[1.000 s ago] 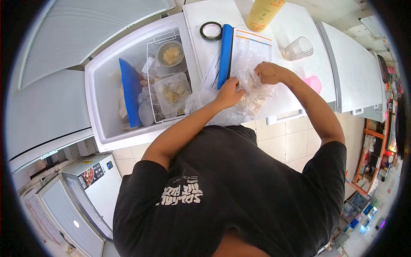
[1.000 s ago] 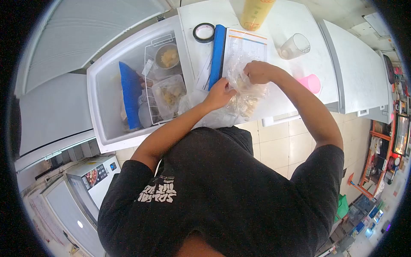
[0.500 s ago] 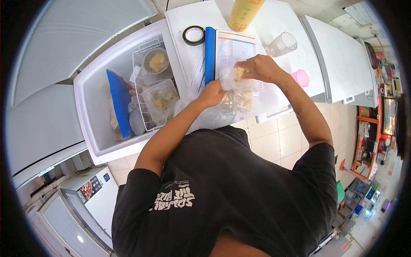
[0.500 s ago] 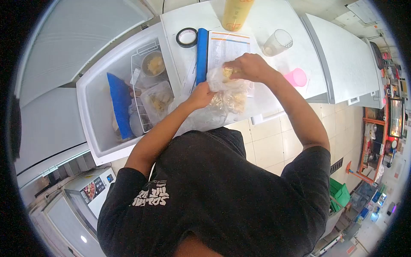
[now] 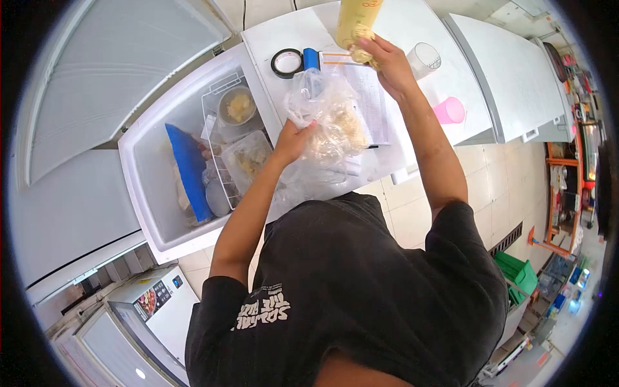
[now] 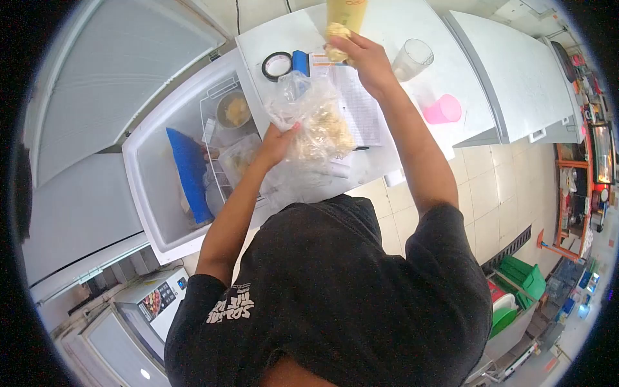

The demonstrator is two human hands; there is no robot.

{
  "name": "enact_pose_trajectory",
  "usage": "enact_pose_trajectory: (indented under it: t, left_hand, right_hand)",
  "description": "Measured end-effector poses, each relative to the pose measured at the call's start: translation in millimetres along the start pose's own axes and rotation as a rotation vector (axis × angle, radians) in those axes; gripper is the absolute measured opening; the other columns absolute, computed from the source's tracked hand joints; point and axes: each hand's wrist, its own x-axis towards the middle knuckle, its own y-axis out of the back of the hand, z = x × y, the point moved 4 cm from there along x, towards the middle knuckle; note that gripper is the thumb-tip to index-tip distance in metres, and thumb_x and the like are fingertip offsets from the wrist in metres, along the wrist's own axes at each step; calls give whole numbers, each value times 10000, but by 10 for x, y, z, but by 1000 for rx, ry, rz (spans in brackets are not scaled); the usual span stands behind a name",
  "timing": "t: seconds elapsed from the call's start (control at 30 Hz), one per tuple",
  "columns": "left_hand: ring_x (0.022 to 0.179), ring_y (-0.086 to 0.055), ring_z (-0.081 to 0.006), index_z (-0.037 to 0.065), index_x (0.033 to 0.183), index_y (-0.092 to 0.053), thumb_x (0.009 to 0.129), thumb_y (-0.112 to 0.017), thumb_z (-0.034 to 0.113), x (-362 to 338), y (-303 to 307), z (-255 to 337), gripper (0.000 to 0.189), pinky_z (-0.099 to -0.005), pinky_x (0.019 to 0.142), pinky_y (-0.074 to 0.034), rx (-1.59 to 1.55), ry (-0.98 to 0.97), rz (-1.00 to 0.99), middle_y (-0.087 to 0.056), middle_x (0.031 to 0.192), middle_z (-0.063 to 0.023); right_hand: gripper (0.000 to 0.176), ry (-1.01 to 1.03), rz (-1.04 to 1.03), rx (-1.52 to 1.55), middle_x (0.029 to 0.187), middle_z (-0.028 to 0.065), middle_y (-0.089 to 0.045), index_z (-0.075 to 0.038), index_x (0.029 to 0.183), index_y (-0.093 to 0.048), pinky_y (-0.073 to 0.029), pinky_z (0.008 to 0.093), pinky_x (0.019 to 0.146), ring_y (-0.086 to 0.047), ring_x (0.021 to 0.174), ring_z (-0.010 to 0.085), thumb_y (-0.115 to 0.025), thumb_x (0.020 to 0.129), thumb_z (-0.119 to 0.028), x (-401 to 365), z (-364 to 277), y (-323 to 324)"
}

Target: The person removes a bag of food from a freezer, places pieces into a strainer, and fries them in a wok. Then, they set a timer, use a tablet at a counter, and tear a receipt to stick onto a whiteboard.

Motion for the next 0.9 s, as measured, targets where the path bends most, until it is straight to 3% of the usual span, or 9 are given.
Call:
enact_pose_trajectory:
  t: [0.03,0.13,0.2,0.3,0.33,0.53,0.63,0.77,0.9]
  left_hand:
    - [1183,-505,-230,-66,1356,-320,873,-683,269,29,-49,-12,691,-336,1002,-402,1,23,-31,-478,1356,-164]
    - [1289,-389,-321,-54,1357,-264,796,-760,304,-286,-85,57,831,-398,1054,-354,109,-59,301,-289,1468,-210]
    - [1322,-314,-413,-1,1356,-272,710,-814,318,-707,-177,602,902,-487,1066,-333,475,-733,409,-200,1496,-221]
    - [1328,-277,-454,28,1342,-317,655,-827,285,-796,-391,340,893,-556,1068,-303,888,-674,115,-224,1478,-232]
    - [1340,-280,-421,59,1289,-428,688,-783,199,-753,-387,239,712,-548,1081,-288,975,-625,73,-268,1466,-211]
    - [1242,-432,-311,67,1183,-590,839,-617,68,-563,-48,505,346,-393,1027,-384,880,-608,-77,-386,1415,-145]
    - [1104,-525,-205,61,1183,-613,930,-556,158,-378,179,398,277,-310,954,-423,133,-108,-149,-517,1295,-100]
    - [879,-591,-128,47,1152,-632,971,-518,312,23,889,418,341,-251,807,-463,10,134,251,-665,953,-44]
    - [767,-593,-129,-11,1081,-627,921,-584,316,626,1337,619,366,-266,675,-465,320,81,206,-657,909,-58]
  right_hand:
    - [416,-66,1,186,1055,70,-656,-18,1218,-571,-473,272,820,-612,929,138,-627,911,-294,-19,116,81]
    - [346,-206,141,392,1060,64,-635,-58,1222,-537,-517,291,794,-634,951,171,-583,945,-259,-383,484,296]
    - [342,-242,283,452,1049,59,-628,-63,1221,-533,-522,295,798,-635,956,183,-579,949,-266,-700,749,408]
    - [338,-273,438,577,1032,68,-619,-67,1214,-534,-520,307,815,-630,960,196,-583,949,-270,-1036,1209,463]
    - [338,-278,442,621,1029,71,-619,-66,1215,-532,-520,311,818,-629,959,198,-582,949,-268,-1087,1339,445]
    - [341,-190,417,776,1009,70,-624,-22,1198,-581,-531,272,726,-632,888,169,-653,905,-181,-1057,1452,-36]
    - [382,-180,532,522,983,65,-647,-20,1235,-579,-527,285,774,-635,864,157,-656,907,-201,-1052,1467,-248]
    - [518,-97,625,334,989,73,-664,-6,1315,-538,-493,245,748,-614,867,121,-708,864,-195,-1112,1426,-308]
    - [531,-60,616,225,1009,78,-662,0,1314,-538,-492,242,756,-607,882,118,-715,853,-195,-1112,1552,-283]
